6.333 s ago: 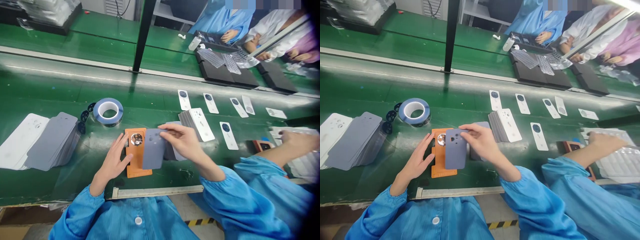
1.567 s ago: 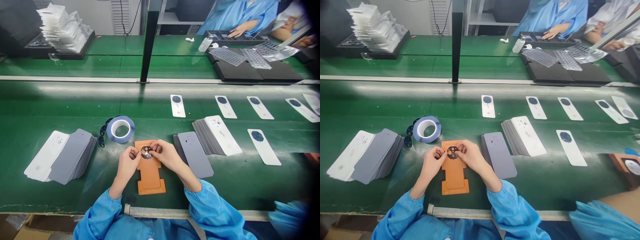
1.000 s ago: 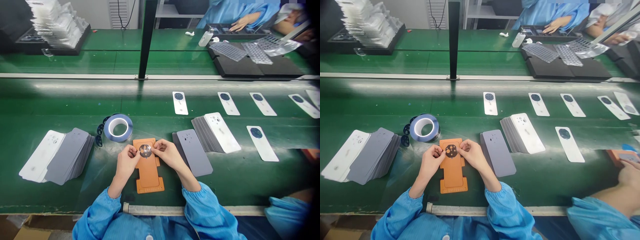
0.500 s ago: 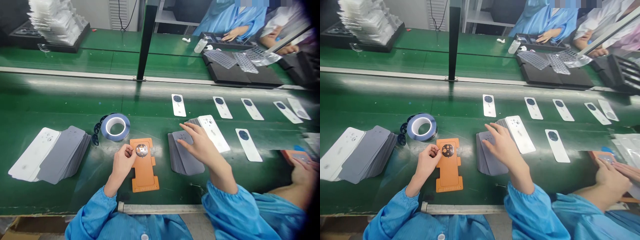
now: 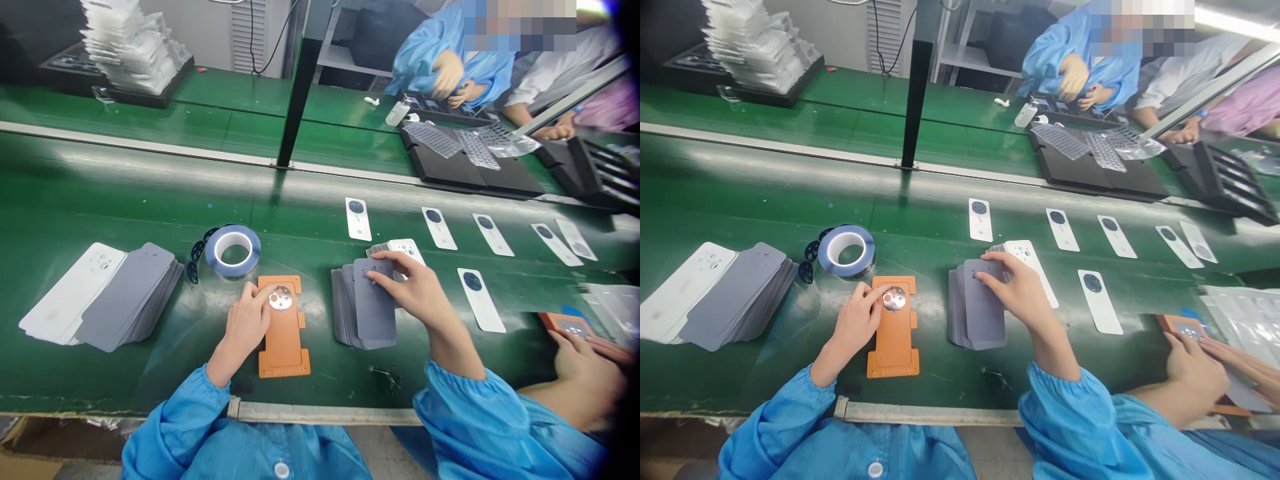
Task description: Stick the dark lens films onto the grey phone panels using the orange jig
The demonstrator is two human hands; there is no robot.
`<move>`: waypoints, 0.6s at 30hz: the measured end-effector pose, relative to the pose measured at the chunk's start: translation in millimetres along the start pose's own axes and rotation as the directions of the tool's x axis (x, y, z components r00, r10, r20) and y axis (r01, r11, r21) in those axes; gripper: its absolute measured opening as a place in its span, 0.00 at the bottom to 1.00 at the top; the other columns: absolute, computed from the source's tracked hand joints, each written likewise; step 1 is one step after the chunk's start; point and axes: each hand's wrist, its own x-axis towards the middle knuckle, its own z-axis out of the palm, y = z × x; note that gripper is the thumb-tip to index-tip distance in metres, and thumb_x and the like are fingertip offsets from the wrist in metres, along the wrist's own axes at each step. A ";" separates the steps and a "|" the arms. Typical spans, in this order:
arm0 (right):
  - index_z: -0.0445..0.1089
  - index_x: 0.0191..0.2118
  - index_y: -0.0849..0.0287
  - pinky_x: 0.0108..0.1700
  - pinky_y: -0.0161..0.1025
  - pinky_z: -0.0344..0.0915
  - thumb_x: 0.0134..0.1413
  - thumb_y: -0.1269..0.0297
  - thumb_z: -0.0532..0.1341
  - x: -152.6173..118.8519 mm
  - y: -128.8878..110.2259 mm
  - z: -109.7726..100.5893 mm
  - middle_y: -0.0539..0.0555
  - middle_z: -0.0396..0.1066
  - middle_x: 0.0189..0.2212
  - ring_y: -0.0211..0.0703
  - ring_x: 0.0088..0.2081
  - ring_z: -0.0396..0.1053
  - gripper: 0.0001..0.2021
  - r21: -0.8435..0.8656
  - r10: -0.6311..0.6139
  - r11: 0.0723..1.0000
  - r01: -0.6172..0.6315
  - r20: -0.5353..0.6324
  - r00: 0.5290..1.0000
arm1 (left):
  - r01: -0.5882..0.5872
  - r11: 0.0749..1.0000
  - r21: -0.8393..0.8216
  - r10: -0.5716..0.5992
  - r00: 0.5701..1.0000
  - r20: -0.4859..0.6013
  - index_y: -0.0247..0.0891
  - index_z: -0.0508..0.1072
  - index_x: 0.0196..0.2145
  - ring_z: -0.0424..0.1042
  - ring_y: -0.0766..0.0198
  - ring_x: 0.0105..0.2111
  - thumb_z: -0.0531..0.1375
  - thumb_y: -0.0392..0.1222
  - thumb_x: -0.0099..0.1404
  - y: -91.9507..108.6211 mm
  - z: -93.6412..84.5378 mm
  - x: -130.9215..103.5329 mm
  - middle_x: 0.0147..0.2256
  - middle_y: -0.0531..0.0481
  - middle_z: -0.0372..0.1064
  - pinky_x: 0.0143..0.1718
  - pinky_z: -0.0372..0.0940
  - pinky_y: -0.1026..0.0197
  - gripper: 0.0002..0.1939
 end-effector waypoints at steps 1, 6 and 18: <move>0.77 0.46 0.54 0.49 0.55 0.74 0.54 0.51 0.70 -1.6 -6.9 -5.1 0.59 0.78 0.47 0.56 0.47 0.77 0.18 0.078 0.045 0.996 -0.043 -0.026 0.999 | 0.004 0.998 -0.068 -0.005 1.000 -0.017 0.46 0.72 0.59 0.72 0.62 0.32 0.48 0.33 0.70 -2.2 0.2 0.5 0.40 0.47 0.64 0.31 0.66 0.62 0.24; 0.79 0.42 0.55 0.36 0.44 0.76 0.50 0.55 0.73 -15.6 -56.0 12.2 0.56 0.80 0.35 0.47 0.34 0.77 0.15 0.376 0.153 0.920 -0.110 -0.085 0.985 | 0.015 0.932 -0.361 -0.038 0.998 -0.056 0.40 0.69 0.60 0.75 0.60 0.41 0.49 0.37 0.73 -11.2 -5.7 -7.5 0.49 0.43 0.69 0.46 0.70 0.56 0.21; 0.77 0.46 0.54 0.47 0.47 0.76 0.60 0.59 0.65 -37.1 -79.2 141.3 0.56 0.78 0.44 0.49 0.44 0.77 0.11 0.493 -0.016 0.866 -0.079 0.187 0.982 | -0.140 0.944 -0.298 0.174 0.981 0.088 0.46 0.25 0.74 0.51 0.47 0.71 0.57 0.50 0.74 -19.4 -6.6 -38.5 0.73 0.38 0.47 0.68 0.56 0.41 0.48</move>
